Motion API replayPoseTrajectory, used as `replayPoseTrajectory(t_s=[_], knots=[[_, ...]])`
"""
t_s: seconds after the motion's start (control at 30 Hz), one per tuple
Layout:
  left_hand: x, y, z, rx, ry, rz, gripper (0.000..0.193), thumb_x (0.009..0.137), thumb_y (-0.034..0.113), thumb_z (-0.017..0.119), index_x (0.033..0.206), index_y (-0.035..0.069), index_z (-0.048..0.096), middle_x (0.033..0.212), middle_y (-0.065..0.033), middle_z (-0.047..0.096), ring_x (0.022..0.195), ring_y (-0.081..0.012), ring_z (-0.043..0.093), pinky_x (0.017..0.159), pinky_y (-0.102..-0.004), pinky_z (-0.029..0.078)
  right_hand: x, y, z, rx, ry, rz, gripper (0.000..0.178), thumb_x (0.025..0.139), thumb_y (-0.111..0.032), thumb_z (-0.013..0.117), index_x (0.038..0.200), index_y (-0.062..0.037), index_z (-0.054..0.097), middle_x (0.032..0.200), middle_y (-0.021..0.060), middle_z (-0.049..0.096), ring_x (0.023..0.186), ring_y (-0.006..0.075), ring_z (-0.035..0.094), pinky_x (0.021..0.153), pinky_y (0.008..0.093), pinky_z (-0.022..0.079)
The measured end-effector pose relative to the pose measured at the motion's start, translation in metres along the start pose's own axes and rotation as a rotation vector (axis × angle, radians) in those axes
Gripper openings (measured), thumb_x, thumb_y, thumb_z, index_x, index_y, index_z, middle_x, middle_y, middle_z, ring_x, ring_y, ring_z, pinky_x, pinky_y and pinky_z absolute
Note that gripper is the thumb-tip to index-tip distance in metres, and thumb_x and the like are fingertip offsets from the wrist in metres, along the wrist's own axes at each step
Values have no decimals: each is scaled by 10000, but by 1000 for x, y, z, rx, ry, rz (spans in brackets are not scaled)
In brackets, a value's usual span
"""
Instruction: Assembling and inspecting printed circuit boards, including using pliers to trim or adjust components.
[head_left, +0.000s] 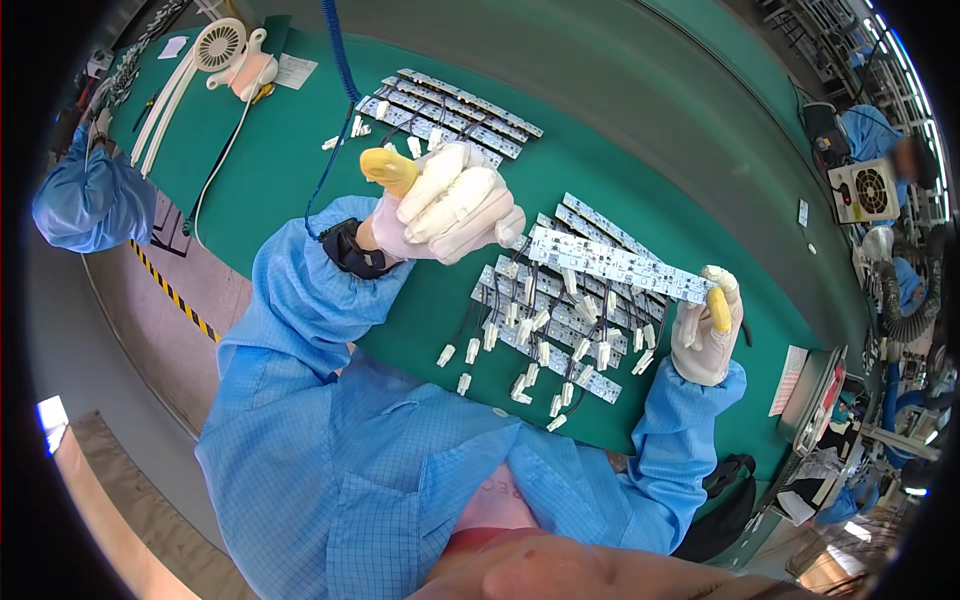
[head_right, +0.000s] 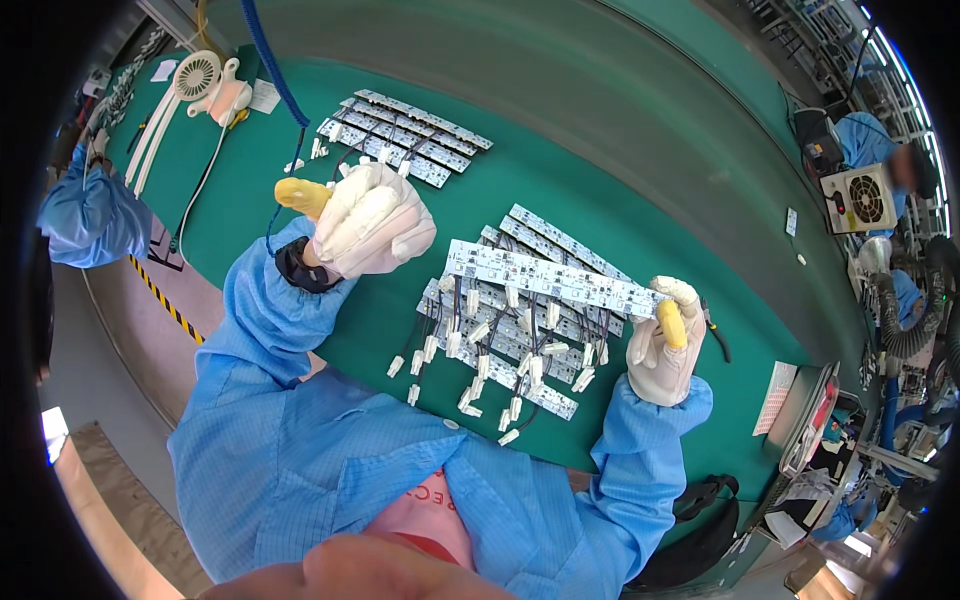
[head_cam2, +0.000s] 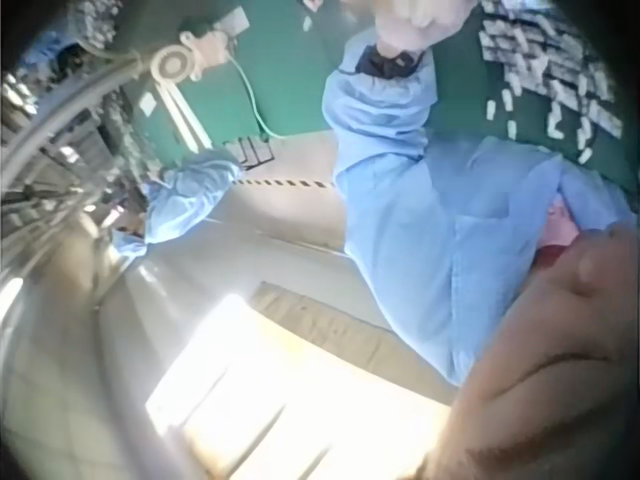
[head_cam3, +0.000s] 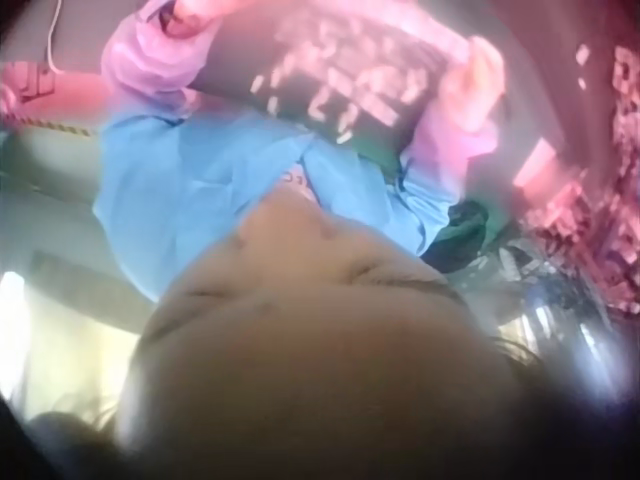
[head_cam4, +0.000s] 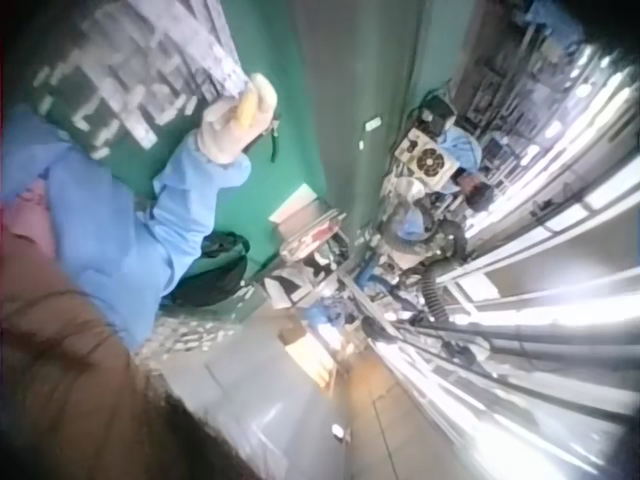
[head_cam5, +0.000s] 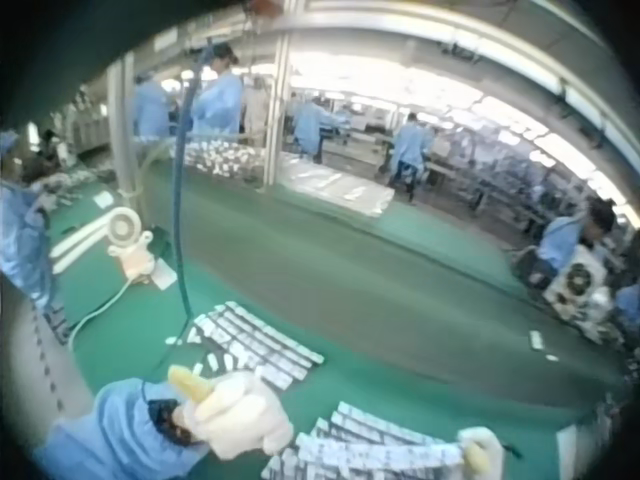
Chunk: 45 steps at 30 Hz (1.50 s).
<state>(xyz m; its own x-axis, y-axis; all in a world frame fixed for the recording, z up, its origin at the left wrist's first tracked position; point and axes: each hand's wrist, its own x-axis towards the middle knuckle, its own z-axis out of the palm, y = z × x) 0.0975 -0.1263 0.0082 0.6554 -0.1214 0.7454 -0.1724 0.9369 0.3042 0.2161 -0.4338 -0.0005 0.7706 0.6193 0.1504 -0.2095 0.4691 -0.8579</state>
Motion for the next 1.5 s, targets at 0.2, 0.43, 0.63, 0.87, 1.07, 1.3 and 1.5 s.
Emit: replayPoseTrajectory(t_s=[0.2,0.43,0.63,0.87,1.07,1.3,1.5], knots=[[2,-4,27,-19,502,-3,397,886,483,546,626,183,538,700,57,542,653,-129,520,883,-374,419,0,1,-3,10,-31,-17,349,897,-155,593,1161,54,503,868,145,647,386,40,452,323,122,280],[2,8,10,60,148,-78,332,904,407,562,632,216,561,551,81,512,535,-72,505,786,-296,423,1,0,0,-19,33,-4,342,900,-196,603,1124,49,519,793,161,615,351,61,435,313,134,276],[-3,-2,-15,-42,-90,22,384,939,459,474,680,185,550,619,46,549,599,-118,517,811,-321,414,3,-1,-15,-54,16,-9,370,903,-194,593,1175,42,509,861,124,628,397,32,441,344,121,280],[-1,-10,-31,-88,-426,-31,408,895,548,500,750,181,603,716,30,625,561,-120,566,652,-295,325,11,-11,-31,-571,236,231,443,862,-316,616,1179,-15,541,839,87,641,421,41,472,353,147,266],[-7,-16,-30,-206,-477,-41,217,905,342,592,827,151,661,817,34,648,744,-119,603,781,-307,466,-6,-52,-42,-1485,238,243,647,756,-155,701,1326,-44,415,984,154,638,794,250,635,658,317,499],[-6,-34,-8,-241,-366,91,346,976,403,423,843,158,628,792,36,646,612,-122,613,754,-345,474,-75,-40,-97,-2026,125,97,921,719,-309,764,1436,-70,237,1446,202,260,1324,372,277,1080,444,288],[-8,-44,-6,-309,-418,89,228,958,355,495,917,152,591,776,38,634,647,-115,622,763,-342,480,-56,-31,-108,-2140,393,178,771,788,-186,703,1427,-112,279,1334,154,418,1249,346,392,1035,405,344]])
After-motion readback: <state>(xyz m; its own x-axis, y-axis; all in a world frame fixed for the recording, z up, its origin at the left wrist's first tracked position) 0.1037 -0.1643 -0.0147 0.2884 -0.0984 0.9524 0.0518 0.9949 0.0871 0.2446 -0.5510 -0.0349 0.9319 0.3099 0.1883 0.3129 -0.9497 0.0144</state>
